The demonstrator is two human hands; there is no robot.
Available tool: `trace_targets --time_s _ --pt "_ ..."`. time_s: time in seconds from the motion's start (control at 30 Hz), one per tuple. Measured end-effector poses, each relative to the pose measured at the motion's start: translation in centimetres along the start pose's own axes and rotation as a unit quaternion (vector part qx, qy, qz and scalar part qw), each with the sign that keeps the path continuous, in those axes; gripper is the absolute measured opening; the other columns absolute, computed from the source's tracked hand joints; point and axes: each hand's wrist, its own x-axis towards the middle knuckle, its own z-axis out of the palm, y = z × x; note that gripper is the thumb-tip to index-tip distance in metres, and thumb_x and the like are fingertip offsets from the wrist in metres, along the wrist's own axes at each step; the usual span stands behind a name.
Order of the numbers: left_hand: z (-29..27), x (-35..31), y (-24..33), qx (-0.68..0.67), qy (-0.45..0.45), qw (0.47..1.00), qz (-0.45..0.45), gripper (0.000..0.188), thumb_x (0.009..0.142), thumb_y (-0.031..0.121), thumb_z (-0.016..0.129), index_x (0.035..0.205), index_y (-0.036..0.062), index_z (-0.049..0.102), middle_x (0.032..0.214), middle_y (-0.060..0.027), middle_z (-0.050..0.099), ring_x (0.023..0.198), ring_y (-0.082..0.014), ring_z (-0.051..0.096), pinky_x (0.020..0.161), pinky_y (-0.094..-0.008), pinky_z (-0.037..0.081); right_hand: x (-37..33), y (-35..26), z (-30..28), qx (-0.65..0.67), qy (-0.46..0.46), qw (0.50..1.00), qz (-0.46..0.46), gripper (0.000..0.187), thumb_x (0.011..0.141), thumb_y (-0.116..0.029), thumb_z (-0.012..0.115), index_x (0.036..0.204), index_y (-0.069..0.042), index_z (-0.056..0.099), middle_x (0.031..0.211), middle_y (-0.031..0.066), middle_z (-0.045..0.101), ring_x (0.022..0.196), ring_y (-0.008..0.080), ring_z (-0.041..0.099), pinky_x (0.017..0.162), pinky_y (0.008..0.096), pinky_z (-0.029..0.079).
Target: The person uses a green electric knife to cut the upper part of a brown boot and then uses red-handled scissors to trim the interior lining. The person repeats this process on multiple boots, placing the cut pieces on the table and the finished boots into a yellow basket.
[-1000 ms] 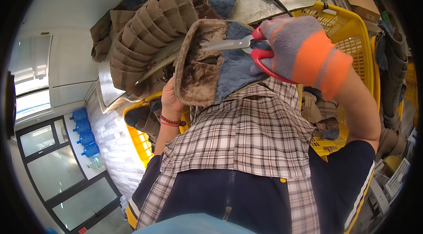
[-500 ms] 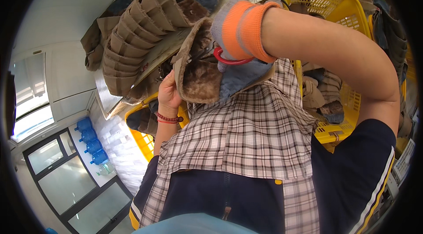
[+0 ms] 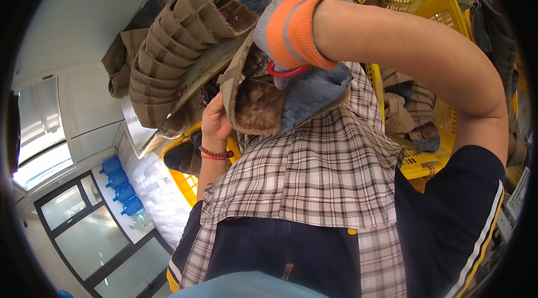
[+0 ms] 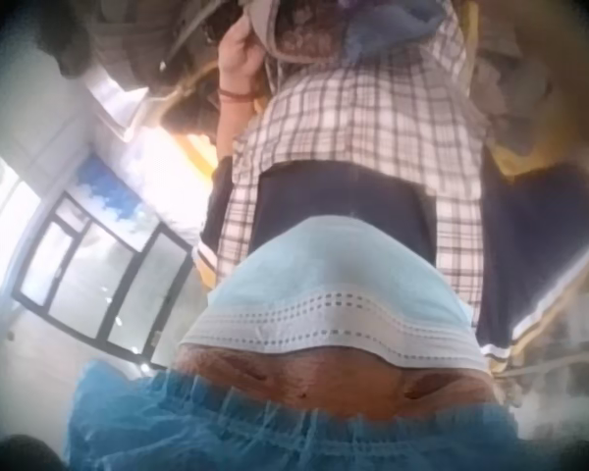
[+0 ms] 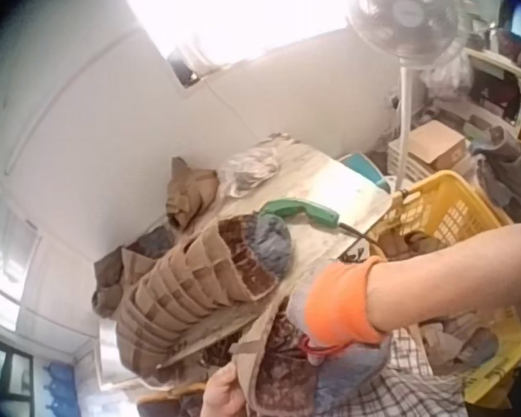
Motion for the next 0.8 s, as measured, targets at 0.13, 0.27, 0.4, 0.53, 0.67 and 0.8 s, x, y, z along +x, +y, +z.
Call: trace_targets --time_s 0.13,0.27,0.4,0.53,0.67,0.8 --pt "-0.1 -0.2 -0.2 0.0 0.0 1.0 -0.004 0.032 0.097 0.013 0.049 0.121 -0.0079 0.051 0.123 -0.0162 0.058 0.113 -0.024 0.057 0.101 -0.0361 0.043 -1.4 1.2 0.7 0.022 0.066 0.997 0.026 0.064 0.065 -0.065 0.071 0.086 -0.005 0.067 0.078 0.0106 0.067 0.073 0.027 0.066 0.067 0.0367 0.052" --pt "0.8 -0.2 0.0 0.013 -0.01 1.0 0.017 0.035 0.096 0.014 0.05 0.125 -0.0058 0.049 0.127 -0.0147 0.057 0.116 -0.0235 0.055 0.101 -0.0355 0.042 -4.7 4.9 3.2 0.146 0.09 0.981 0.09 0.081 0.058 -0.075 0.07 0.104 -0.008 0.066 0.085 0.0112 0.069 0.08 0.0278 0.067 0.07 0.0367 0.053" --pt "3.9 1.1 -0.3 0.116 -0.007 0.99 0.074 0.033 0.095 0.014 0.054 0.124 -0.0026 0.053 0.119 -0.0109 0.062 0.107 -0.0203 0.06 0.093 -0.0321 0.047 -3.8 3.1 7.7 0.598 0.25 0.757 0.085 0.055 0.068 -0.049 0.08 0.094 -0.004 0.063 0.071 0.0069 0.061 0.067 0.0121 0.058 0.063 0.0267 0.047" --pt "8.5 4.7 -1.2 0.296 -0.061 0.941 0.154 0.028 0.094 0.008 0.055 0.121 0.0 0.057 0.11 -0.0041 0.064 0.097 -0.0114 0.058 0.088 -0.0281 0.046 -0.1 -1.7 7.3 0.728 0.436 0.529 -0.025 0.047 0.074 -0.022 0.081 0.108 -0.001 0.056 0.09 0.0017 0.06 0.079 0.0081 0.053 0.072 0.0232 0.045" --pt "11.6 7.0 5.0 0.566 -0.096 0.795 0.197 0.026 0.093 0.011 0.057 0.116 -0.0007 0.058 0.105 -0.0052 0.064 0.092 -0.0127 0.058 0.084 -0.0275 0.046 2.0 0.4 5.2 0.695 0.53 0.48 -0.077 0.038 0.078 -0.014 0.075 0.107 0.0 0.056 0.093 0.0034 0.062 0.079 0.011 0.055 0.071 0.0265 0.047" --pt "11.8 10.6 15.3 0.823 0.158 0.213 0.502 0.036 0.091 0.036 0.056 0.116 0.0105 0.061 0.121 -0.0127 0.06 0.114 -0.0313 0.052 0.101 -0.0412 0.035 8.1 4.0 5.3 0.551 0.639 0.536 0.033 0.032 0.079 -0.012 0.072 0.105 -0.001 0.056 0.089 0.0083 0.065 0.077 0.0146 0.06 0.067 0.0309 0.048"
